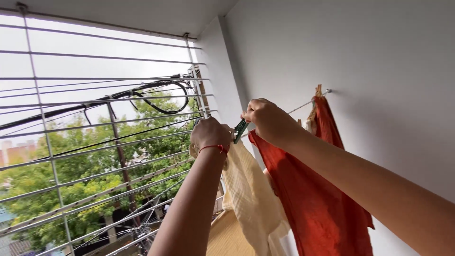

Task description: Hanging wet laundry on a balcony clothesline using clothespins

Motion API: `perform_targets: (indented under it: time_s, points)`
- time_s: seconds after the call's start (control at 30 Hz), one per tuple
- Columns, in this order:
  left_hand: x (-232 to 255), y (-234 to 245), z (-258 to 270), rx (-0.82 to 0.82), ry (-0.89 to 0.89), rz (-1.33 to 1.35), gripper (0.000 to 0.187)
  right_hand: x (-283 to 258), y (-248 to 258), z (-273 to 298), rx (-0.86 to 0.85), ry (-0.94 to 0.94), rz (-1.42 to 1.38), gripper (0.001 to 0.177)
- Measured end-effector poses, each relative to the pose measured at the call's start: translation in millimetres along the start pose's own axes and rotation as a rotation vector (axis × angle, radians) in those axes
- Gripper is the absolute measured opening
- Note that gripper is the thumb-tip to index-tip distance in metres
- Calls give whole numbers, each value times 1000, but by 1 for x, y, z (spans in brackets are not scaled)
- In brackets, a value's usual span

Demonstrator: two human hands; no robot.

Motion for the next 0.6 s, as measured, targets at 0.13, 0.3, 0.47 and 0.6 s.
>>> perform_targets:
  time_s: [0.13, 0.3, 0.47, 0.6]
  points:
    - [-17, 9, 16, -156, 132, 102, 52, -3, -17, -6, -18, 4, -15, 19]
    - [-16, 2, 14, -194, 108, 54, 49, -16, -42, -10, -148, 76, -146, 20]
    - [-29, -28, 0, -120, 58, 160, 44, -34, -46, -14, -167, 134, -187, 12]
    - [-42, -25, -2, 33, 110, 266, 42, -41, -36, -10, -164, -4, -466, 10]
Point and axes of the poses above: each hand's wrist, its own z-axis away from the middle knuckle, its own y-axis out of the back of the hand, x = y × z, the point moved 8 cm from there along -z, towards the middle knuckle, and after that the axes turned 10 degrees about x, right-handed, at the moved point
